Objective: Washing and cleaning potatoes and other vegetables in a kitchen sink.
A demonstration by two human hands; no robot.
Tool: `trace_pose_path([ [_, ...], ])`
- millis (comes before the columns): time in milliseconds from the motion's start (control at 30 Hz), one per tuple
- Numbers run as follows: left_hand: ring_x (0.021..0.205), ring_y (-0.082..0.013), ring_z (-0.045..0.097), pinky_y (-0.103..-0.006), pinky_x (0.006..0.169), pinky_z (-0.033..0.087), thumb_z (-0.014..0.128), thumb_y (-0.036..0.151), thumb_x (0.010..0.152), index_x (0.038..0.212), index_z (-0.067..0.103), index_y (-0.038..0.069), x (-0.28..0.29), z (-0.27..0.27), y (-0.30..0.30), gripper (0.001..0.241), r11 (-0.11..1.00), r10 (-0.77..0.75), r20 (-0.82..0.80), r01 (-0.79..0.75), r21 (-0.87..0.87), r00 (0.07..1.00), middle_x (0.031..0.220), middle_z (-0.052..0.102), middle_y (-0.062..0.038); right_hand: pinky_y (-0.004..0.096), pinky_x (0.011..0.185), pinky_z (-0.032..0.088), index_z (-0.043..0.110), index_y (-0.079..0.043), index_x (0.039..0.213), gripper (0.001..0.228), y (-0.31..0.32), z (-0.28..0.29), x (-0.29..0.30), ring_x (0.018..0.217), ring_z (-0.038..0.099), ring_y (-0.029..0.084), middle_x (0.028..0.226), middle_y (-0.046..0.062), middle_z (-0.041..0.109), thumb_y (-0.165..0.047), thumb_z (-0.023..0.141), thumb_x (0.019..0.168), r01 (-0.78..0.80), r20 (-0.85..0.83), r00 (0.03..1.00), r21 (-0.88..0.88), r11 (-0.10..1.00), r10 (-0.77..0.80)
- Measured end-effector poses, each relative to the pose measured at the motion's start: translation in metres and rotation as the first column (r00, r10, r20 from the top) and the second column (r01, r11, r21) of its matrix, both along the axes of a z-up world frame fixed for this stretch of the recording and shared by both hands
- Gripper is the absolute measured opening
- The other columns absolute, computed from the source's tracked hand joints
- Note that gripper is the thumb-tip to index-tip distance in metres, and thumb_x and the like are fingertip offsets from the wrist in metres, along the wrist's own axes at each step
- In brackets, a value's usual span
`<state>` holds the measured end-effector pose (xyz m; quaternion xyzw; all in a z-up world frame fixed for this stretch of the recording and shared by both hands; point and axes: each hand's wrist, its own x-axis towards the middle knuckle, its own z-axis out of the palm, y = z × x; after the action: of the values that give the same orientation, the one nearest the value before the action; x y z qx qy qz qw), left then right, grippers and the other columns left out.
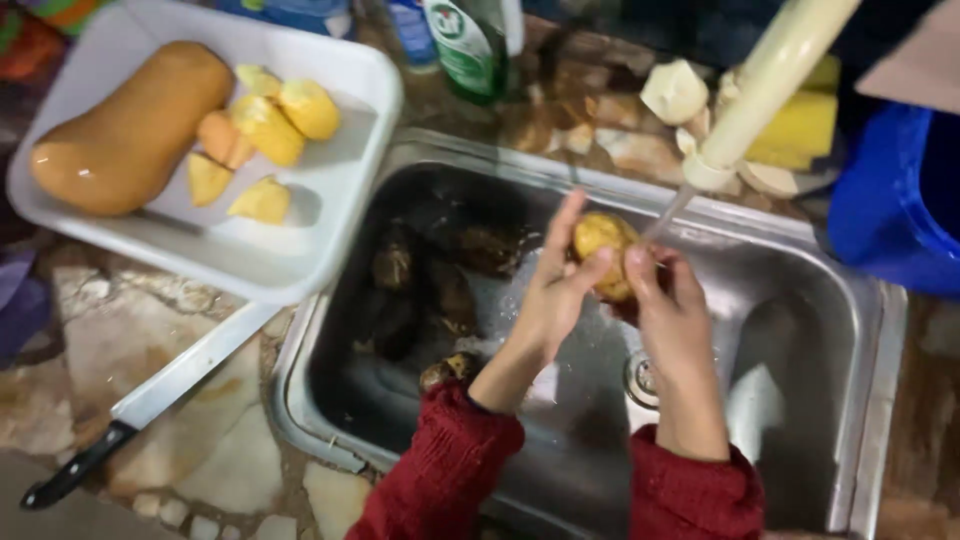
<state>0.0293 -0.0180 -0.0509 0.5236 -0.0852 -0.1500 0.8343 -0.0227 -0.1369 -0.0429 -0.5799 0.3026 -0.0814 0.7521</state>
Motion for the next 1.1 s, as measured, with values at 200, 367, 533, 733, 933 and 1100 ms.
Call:
trace_pose_path([
  [200,0.120,-0.0226,0.060,-0.0336,0.102,0.056,0.083,0.017,0.092,0.148,0.057,0.006,-0.018,0.008,0.006,0.063,0.868,-0.061,0.230,-0.063,0.493,0.971,0.130,0.053,-0.017,0.027,0.090,0.053,0.062,-0.003,0.121,0.022,-0.020,-0.012,-0.009,0.101,0.062,0.012,0.112,0.003,0.066,-0.017,0.069,0.106,0.107,0.268,0.957,0.031,0.994,-0.111],
  [367,0.104,-0.0150,0.066,-0.0301,0.087,0.057,0.072,0.034,0.092,0.142,0.049,0.006,-0.008,0.005,0.008,0.062,0.994,-0.106,-0.074,0.106,-0.006,0.992,0.123,0.064,-0.006,0.027,0.099,0.050,0.062,-0.002,0.134,0.032,-0.007,0.017,-0.004,0.112,0.062,0.012,0.124,0.004,0.066,-0.011,0.064,0.103,0.034,0.272,0.962,-0.018,0.999,-0.027],
  [533,0.080,-0.0151,0.063,-0.0289,0.068,0.054,0.065,0.053,0.105,0.137,0.055,-0.005,-0.006,-0.039,0.010,0.066,0.982,-0.186,-0.197,0.179,-0.055,0.963,0.111,0.065,-0.012,0.027,0.112,0.042,0.056,0.000,0.149,0.043,0.008,0.039,-0.007,0.126,0.055,0.013,0.141,0.007,0.061,-0.008,0.061,0.107,-0.072,0.352,0.929,-0.124,0.990,0.112],
  [733,0.076,-0.0177,0.063,-0.0276,0.062,0.052,0.062,0.062,0.112,0.122,0.064,-0.012,-0.006,-0.048,0.018,0.075,0.938,-0.324,-0.361,0.347,-0.001,0.874,0.105,0.068,-0.020,0.031,0.125,0.035,0.058,0.005,0.144,0.036,0.018,0.040,-0.003,0.144,0.053,0.015,0.151,0.011,0.060,-0.005,0.055,0.109,-0.081,0.344,0.912,-0.380,0.921,0.222],
  [933,0.117,-0.0151,0.062,-0.0300,0.100,0.052,0.075,0.029,0.094,0.148,0.055,0.004,-0.011,0.002,0.022,0.063,0.999,-0.053,-0.165,0.051,-0.013,0.985,0.131,0.064,-0.009,0.026,0.106,0.048,0.059,-0.001,0.140,0.035,0.021,0.029,-0.001,0.121,0.060,0.011,0.139,0.007,0.063,-0.009,0.056,0.106,-0.036,0.269,0.958,-0.228,0.973,0.098],
  [1100,0.124,-0.0147,0.059,-0.0309,0.108,0.049,0.075,0.023,0.099,0.149,0.052,0.003,-0.007,-0.002,0.027,0.059,0.989,-0.119,0.006,0.119,-0.093,0.993,0.137,0.062,-0.007,0.026,0.098,0.056,0.066,0.002,0.137,0.032,0.019,0.016,0.000,0.105,0.066,0.010,0.124,0.006,0.068,-0.007,0.069,0.106,0.106,0.359,0.933,-0.181,0.978,-0.035],
])
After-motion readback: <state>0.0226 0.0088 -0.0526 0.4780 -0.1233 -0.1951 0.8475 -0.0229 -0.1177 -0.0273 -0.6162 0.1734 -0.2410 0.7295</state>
